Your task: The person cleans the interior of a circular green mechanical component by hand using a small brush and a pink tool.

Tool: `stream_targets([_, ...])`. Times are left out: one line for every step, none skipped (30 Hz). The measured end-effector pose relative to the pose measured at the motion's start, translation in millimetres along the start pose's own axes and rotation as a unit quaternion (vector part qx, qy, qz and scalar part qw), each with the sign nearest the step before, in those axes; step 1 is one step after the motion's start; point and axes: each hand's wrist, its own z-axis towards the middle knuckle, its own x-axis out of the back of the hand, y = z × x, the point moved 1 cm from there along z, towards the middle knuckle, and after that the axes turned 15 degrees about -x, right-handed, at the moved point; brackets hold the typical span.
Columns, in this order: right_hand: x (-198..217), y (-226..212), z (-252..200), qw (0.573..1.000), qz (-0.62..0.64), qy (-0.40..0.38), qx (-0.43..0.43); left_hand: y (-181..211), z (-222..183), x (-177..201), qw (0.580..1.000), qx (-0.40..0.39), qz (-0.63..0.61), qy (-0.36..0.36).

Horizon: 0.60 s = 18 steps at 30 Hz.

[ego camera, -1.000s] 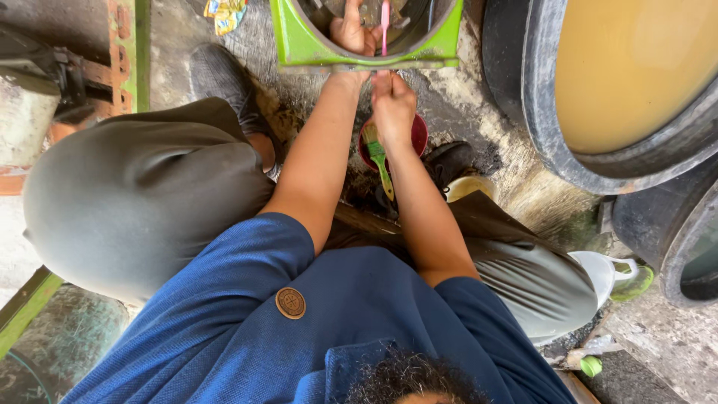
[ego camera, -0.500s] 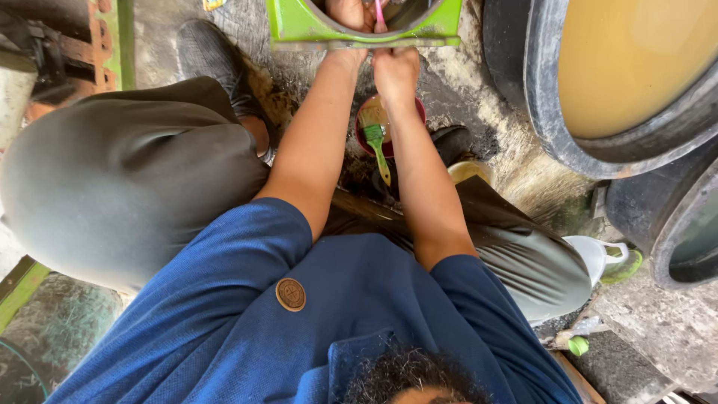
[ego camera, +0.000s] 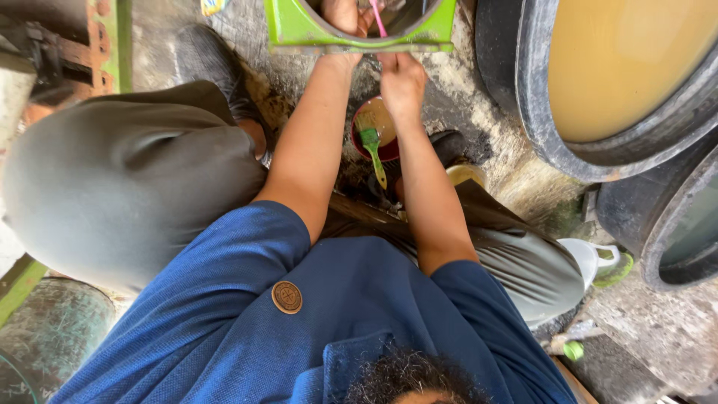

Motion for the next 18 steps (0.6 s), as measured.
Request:
stream_targets([4.1,1.4,-2.8,0.997,0.008,-0.012,-0.07,4.9,-2.4,-3.4,1.0,-0.001,0.001,0.02])
stream_targets([11.0,5.1,-11.4,0.99,0.016,-0.025,-0.14,8.0,-2.6,-6.4,0.999,-0.002,0.003,0.039])
stream_targets([14.9,9.7,-19.2,0.976,0.02,-0.042,-0.213,7.4,-5.1,-5.2,0.998,0.001,0.005,0.064])
stream_targets([10.2,8.0,-15.0,0.987,0.019,-0.027,-0.154,4.8,-0.4,-5.9,0.998,-0.024,0.0,0.049])
stream_targets([3.5,7.2,-11.5,0.995,0.016,-0.012,-0.099,-1.0,1.5,-3.6,0.998,-0.045,-0.004,0.037])
stream_targets([-2.9,6.5,-7.4,0.999,0.013,0.002,-0.043,-6.9,1.0,2.1,0.997,-0.066,-0.008,0.025])
stream_targets([-10.6,4.3,-1.0,0.999,0.032,0.014,-0.028,-14.4,-1.9,7.6,0.998,-0.066,-0.011,0.019])
stream_targets([-21.3,-1.1,3.6,0.998,0.051,0.025,-0.012,-19.8,-5.5,12.8,0.998,-0.067,-0.014,0.013])
stream_targets([-28.7,-9.3,9.1,0.997,0.075,0.035,0.008,-18.0,-1.0,15.5,0.997,-0.074,-0.017,0.005])
stream_targets([-25.6,-11.3,5.9,0.998,0.049,0.012,-0.039,-13.9,2.8,16.0,0.997,-0.081,-0.019,-0.004])
stream_targets([-18.2,-10.7,-4.4,0.996,0.022,-0.009,-0.086,-8.6,6.4,12.8,0.996,-0.086,-0.021,-0.015])
stream_targets([-12.4,-11.2,-14.0,0.991,-0.004,-0.032,-0.133,-1.9,9.2,6.9,0.995,-0.092,-0.024,-0.026])
stream_targets([-8.6,-12.9,-19.6,0.986,0.024,-0.038,-0.158,4.1,9.0,-0.4,0.997,-0.08,-0.021,-0.011])
stream_targets([-7.2,-13.7,-24.4,0.981,0.053,-0.045,-0.182,10.6,5.8,-6.5,0.997,-0.068,-0.019,0.004])
stream_targets([-7.8,-11.5,-32.0,0.972,0.079,-0.055,-0.214,16.4,-2.7,-8.2,0.998,-0.052,-0.013,0.024])
stream_targets([-16.0,-13.4,-23.6,0.973,0.079,-0.065,-0.205,21.8,-6.6,-11.2,0.999,-0.04,-0.015,0.022])
stream_targets([-26.2,-16.0,-9.6,0.974,0.077,-0.074,-0.199,25.2,-14.9,-11.6,0.999,-0.024,-0.018,0.022])
stream_targets([-32.9,-14.9,-6.6,0.975,0.075,-0.083,-0.194,27.9,-22.6,-10.2,0.999,-0.009,-0.021,0.023])
